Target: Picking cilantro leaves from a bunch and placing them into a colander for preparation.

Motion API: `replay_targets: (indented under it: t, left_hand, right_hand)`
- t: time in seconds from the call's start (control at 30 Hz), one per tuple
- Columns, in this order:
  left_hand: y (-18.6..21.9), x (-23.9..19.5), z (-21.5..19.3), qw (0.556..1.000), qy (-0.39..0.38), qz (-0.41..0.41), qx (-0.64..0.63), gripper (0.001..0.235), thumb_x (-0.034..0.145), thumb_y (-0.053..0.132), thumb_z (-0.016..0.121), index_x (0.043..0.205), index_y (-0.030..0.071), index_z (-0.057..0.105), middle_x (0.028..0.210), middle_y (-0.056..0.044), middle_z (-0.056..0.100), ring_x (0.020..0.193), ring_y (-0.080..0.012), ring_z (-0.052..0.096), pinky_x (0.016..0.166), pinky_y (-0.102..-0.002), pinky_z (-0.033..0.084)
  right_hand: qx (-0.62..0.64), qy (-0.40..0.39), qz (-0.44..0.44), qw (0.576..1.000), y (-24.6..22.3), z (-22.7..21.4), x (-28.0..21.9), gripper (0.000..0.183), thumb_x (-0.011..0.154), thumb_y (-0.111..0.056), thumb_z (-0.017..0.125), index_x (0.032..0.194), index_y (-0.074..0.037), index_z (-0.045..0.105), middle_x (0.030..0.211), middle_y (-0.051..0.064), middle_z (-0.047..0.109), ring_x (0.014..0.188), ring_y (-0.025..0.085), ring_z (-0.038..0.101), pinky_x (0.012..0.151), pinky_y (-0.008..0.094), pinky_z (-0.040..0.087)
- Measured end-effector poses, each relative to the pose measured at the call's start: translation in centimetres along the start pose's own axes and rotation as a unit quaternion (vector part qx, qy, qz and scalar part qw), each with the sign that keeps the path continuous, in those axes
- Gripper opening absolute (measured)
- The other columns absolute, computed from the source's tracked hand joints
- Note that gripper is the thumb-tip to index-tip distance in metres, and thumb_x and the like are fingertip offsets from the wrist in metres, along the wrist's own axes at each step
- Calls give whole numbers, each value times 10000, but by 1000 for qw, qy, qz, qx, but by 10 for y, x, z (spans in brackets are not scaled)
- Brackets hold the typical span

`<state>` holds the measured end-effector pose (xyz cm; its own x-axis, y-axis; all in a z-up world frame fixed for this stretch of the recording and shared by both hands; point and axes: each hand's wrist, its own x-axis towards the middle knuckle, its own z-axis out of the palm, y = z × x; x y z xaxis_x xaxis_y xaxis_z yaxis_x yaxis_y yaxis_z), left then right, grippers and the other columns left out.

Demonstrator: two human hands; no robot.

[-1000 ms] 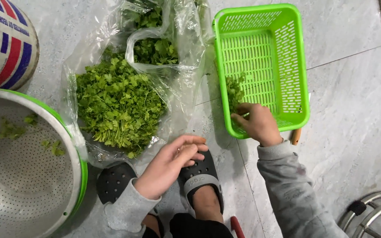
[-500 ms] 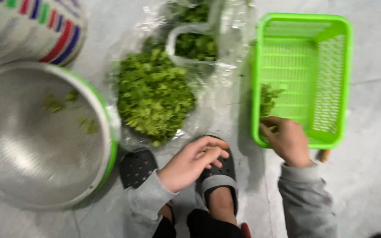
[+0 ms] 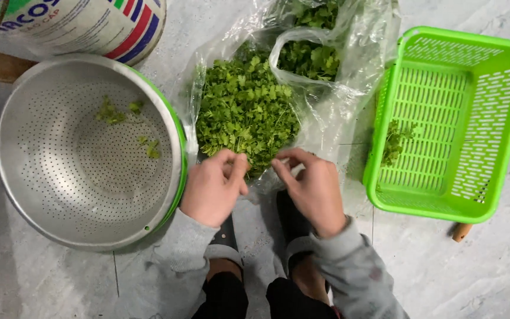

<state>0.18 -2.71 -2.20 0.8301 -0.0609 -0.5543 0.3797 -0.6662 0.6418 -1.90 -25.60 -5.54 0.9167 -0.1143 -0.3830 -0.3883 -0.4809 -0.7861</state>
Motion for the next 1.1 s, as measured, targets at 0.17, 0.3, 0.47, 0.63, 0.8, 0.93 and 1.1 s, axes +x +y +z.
replay_targets:
  t: [0.17, 0.3, 0.47, 0.63, 0.8, 0.93, 1.1]
  left_hand:
    - [-28, 23, -5, 987, 112, 18, 110, 300, 1230, 405, 721, 1174, 138, 844, 817, -23, 884, 824, -300, 861, 739, -511, 697]
    - [-40, 37, 3, 972, 151, 45, 175, 311, 1124, 422, 890, 1183, 129, 802, 925, -71, 814, 976, -383, 863, 816, -606, 719]
    - [-47, 43, 7, 967, 148, 44, 201, 391, 1023, 449, 993, 1163, 132, 812, 1021, -88, 793, 1041, -406, 864, 858, -644, 724]
    - [-67, 51, 14, 969, 143, 46, 195, 246, 1048, 408, 954, 1099, 194, 843, 959, -10, 767, 998, -373, 876, 868, -614, 727]
    - [-65, 46, 11, 967, 154, 52, 194, 218, 1056, 398, 940, 1091, 204, 847, 943, -16, 763, 999, -384, 874, 860, -607, 722]
    - [-46, 33, 1, 970, 168, 81, 153, 169, 1062, 334, 917, 1035, 181, 851, 889, -8, 729, 919, -350, 859, 828, -555, 713]
    - [-19, 15, -10, 978, 171, 86, 88, 110, 1058, 286, 903, 1026, 190, 861, 904, -9, 751, 829, -292, 847, 799, -503, 708]
  right_hand:
    - [-4, 48, -29, 998, -3, 22, 21, 199, 1104, -282, 955, 1193, -104, 950, 792, 85, 832, 580, 245, 746, 640, 417, 654]
    - [-7, 62, -34, 998, 1, 30, 30, 127, 1078, -250, 983, 1100, -125, 967, 737, 41, 781, 541, 177, 694, 587, 362, 610]
    - [26, 78, -22, 996, -4, 23, 23, 69, 1102, -190, 958, 1106, -125, 982, 726, 30, 775, 538, 123, 657, 565, 324, 594]
    - [245, 70, 99, 962, -14, -1, -1, 55, 1097, -173, 984, 1061, -132, 976, 744, -24, 627, 546, 36, 518, 476, 268, 505]
    - [328, 57, 119, 936, -21, -17, -30, 67, 1104, -101, 943, 1085, -37, 952, 782, 15, 559, 513, 55, 449, 463, 270, 419]
    - [421, 40, 82, 902, -8, -18, -35, 145, 1215, -103, 793, 1194, -6, 899, 797, 17, 510, 528, 18, 376, 459, 202, 346]
    - [485, 36, 87, 869, 9, -17, -36, 230, 1269, -179, 723, 1277, 4, 861, 834, 47, 562, 470, 18, 397, 450, 198, 340]
